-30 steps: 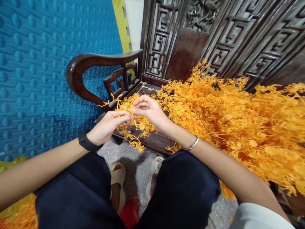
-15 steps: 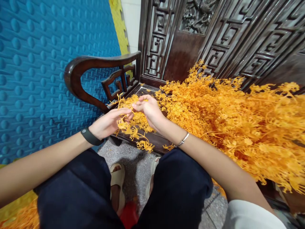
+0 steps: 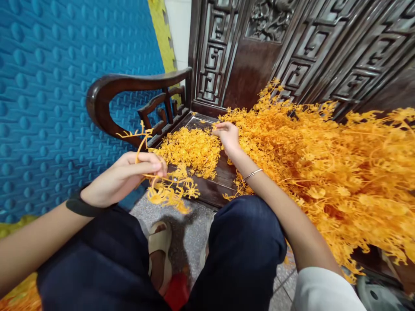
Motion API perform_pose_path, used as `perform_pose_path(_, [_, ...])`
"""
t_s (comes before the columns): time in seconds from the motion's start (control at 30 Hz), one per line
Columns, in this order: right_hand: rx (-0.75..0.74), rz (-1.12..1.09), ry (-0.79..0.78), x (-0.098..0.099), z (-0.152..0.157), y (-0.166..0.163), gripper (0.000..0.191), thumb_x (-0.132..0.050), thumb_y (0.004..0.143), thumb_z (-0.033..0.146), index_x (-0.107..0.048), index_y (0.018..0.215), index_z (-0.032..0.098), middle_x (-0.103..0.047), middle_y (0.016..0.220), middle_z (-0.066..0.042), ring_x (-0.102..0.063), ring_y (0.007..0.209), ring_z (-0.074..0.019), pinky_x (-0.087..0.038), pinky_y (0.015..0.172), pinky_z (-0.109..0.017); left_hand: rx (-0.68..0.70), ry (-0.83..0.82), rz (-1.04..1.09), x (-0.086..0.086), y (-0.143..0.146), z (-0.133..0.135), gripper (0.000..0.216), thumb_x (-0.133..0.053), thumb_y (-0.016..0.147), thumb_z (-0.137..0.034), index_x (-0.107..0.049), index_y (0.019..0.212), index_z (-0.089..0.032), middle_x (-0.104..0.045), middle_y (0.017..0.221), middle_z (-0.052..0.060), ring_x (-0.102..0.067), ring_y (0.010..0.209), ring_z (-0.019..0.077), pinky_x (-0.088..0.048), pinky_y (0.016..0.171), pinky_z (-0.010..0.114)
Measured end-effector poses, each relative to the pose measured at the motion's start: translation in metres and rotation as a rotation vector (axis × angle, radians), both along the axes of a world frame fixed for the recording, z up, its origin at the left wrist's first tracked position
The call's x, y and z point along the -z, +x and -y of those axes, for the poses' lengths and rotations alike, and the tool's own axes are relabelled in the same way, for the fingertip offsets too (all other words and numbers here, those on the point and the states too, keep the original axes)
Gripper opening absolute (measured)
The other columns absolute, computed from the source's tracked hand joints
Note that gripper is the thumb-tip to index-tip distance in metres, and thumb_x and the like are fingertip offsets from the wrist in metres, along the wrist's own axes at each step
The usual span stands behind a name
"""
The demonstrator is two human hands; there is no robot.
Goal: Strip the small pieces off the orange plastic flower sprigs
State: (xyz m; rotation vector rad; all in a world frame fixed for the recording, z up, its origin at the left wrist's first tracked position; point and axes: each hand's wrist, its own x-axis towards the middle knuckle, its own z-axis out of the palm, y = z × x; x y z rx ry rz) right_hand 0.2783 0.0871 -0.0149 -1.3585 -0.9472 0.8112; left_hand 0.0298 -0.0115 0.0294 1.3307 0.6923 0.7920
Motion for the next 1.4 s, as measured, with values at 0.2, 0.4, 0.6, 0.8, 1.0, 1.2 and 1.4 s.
perform_pose_path(0.2, [-0.093, 0.259, 0.186, 0.002, -0.021, -0.016, 0.015, -0.060, 0.065, 0.006, -0.056, 0.074, 0.017, -0.060, 0.077, -0.002, -0.059, 0.076, -0.0147, -0.049, 0.080, -0.036, -0.077, -0.025, 0.005, 0.013, 0.005, -0.020, 0.012, -0.068, 0.072, -0.026, -0.070, 0.066, -0.016, -0.063, 0.066, 0.000, -0.050, 0.055, 0.0062, -0.039, 0.054, 0.019])
perform_pose_path(0.4, [-0.321, 0.564, 0.194, 0.004, -0.015, -0.028, 0.045, -0.068, 0.064, 0.018, -0.058, 0.108, 0.019, -0.057, 0.123, -0.010, -0.051, 0.115, -0.0268, -0.042, 0.097, -0.048, -0.122, 0.000, 0.004, 0.018, 0.004, -0.032, 0.012, -0.070, 0.071, -0.027, -0.070, 0.066, -0.015, -0.063, 0.066, 0.000, -0.049, 0.054, 0.0060, -0.038, 0.054, 0.020])
perform_pose_path(0.6, [-0.511, 0.467, 0.193, -0.012, 0.015, -0.051, 0.045, -0.067, 0.068, 0.019, -0.057, 0.112, 0.018, -0.056, 0.125, -0.010, -0.054, 0.111, -0.0233, -0.044, 0.094, -0.042, -0.155, 0.014, 0.004, 0.016, 0.002, -0.038, 0.014, -0.068, 0.072, -0.027, -0.069, 0.066, -0.015, -0.060, 0.063, -0.001, -0.047, 0.054, 0.0065, -0.037, 0.054, 0.021])
perform_pose_path(0.8, [-0.773, 0.331, 0.200, -0.039, 0.054, -0.068, 0.026, -0.051, 0.085, 0.038, -0.065, 0.085, 0.017, -0.067, 0.088, -0.004, -0.061, 0.086, -0.0142, -0.047, 0.082, -0.033, -0.188, 0.015, 0.057, 0.015, -0.001, -0.040, 0.015, -0.067, 0.073, -0.028, -0.068, 0.065, -0.015, -0.060, 0.069, -0.001, -0.047, 0.055, 0.0059, -0.036, 0.053, 0.021])
perform_pose_path(1.0, [-0.610, 0.415, 0.411, -0.044, 0.070, -0.071, 0.028, -0.061, 0.080, 0.041, -0.057, 0.098, 0.019, -0.060, 0.101, -0.004, -0.057, 0.095, -0.0146, -0.044, 0.087, -0.032, -0.253, 0.011, 0.118, 0.012, -0.004, -0.038, 0.015, -0.067, 0.072, -0.029, -0.064, 0.069, -0.015, -0.059, 0.070, -0.001, -0.048, 0.054, 0.0066, -0.035, 0.048, 0.020])
perform_pose_path(1.2, [-0.676, 0.765, 0.588, -0.046, 0.072, -0.066, 0.034, -0.072, 0.068, 0.044, -0.058, 0.089, 0.021, -0.053, 0.110, -0.006, -0.050, 0.110, -0.0202, -0.038, 0.098, -0.040, -0.262, 0.026, 0.121, 0.011, -0.006, -0.036, 0.016, -0.065, 0.074, -0.032, -0.060, 0.072, -0.016, -0.063, 0.076, -0.001, -0.053, 0.058, 0.0075, -0.039, 0.049, 0.019])
perform_pose_path(1.4, [-0.690, 0.849, 0.616, -0.046, 0.072, -0.066, 0.020, -0.067, 0.075, 0.038, -0.062, 0.087, 0.023, -0.054, 0.108, -0.005, -0.052, 0.107, -0.0197, -0.040, 0.096, -0.040, -0.236, 0.048, 0.126, 0.010, -0.006, -0.035, 0.015, -0.062, 0.077, -0.032, -0.057, 0.075, -0.017, -0.065, 0.080, 0.000, -0.056, 0.060, 0.0083, -0.040, 0.050, 0.019])
